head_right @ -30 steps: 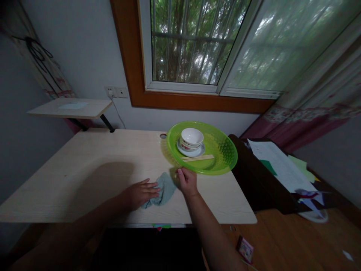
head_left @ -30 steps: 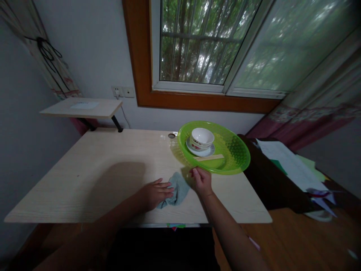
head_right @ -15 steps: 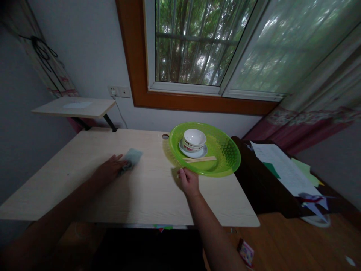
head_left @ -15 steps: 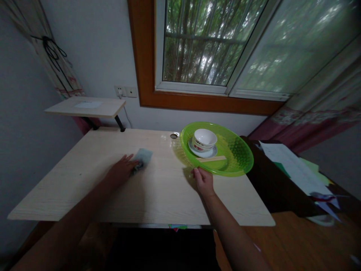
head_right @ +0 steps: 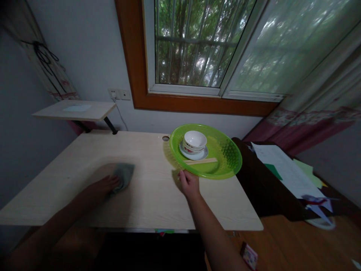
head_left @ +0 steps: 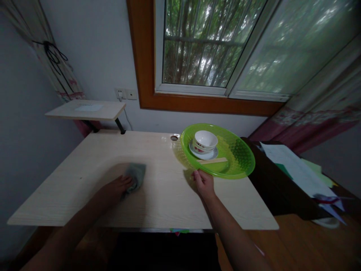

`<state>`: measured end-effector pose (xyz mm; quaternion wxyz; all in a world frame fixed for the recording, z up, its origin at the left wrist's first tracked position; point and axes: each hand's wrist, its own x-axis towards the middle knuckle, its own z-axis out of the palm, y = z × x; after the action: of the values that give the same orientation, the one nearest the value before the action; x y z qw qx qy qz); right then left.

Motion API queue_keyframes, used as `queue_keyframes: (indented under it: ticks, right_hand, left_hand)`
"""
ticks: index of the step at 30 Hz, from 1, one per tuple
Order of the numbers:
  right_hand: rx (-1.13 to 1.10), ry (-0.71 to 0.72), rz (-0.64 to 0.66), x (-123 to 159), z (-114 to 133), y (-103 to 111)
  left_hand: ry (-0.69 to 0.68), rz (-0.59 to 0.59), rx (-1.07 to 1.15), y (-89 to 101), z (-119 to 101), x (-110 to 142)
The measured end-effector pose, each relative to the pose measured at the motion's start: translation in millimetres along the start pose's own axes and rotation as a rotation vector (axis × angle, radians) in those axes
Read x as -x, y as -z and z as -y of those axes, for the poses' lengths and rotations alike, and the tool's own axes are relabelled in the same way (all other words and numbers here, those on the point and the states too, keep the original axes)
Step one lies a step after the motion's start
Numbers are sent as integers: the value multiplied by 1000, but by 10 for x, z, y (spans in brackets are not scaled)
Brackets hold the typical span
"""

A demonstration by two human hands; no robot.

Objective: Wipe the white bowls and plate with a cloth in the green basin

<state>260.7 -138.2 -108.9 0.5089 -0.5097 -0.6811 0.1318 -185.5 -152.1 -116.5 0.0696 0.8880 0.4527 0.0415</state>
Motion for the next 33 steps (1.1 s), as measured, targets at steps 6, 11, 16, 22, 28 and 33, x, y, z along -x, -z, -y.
queue_keyframes:
  ticks: [6, 11, 16, 22, 28, 33]
  right_hand:
    - [27, 3, -3, 16, -51, -13]
    - [37, -10, 4, 22, -54, -18]
    - [43, -21, 8, 20, -81, -30]
    - [28, -61, -17, 24, -127, -46]
    - [57, -28, 17, 29, -137, -48]
    - [48, -29, 10, 33, -140, -49]
  left_hand:
    - [-184, -25, 154, -128, -328, -273]
    - [-231, -59, 197, -253, -415, -856]
    - [-105, -121, 230, -336, -183, -1593]
    - [123, -179, 179, -239, 128, -2225]
    - [335, -197, 63, -22, 354, -2336]
    - [415, -219, 54, 23, 377, -2268]
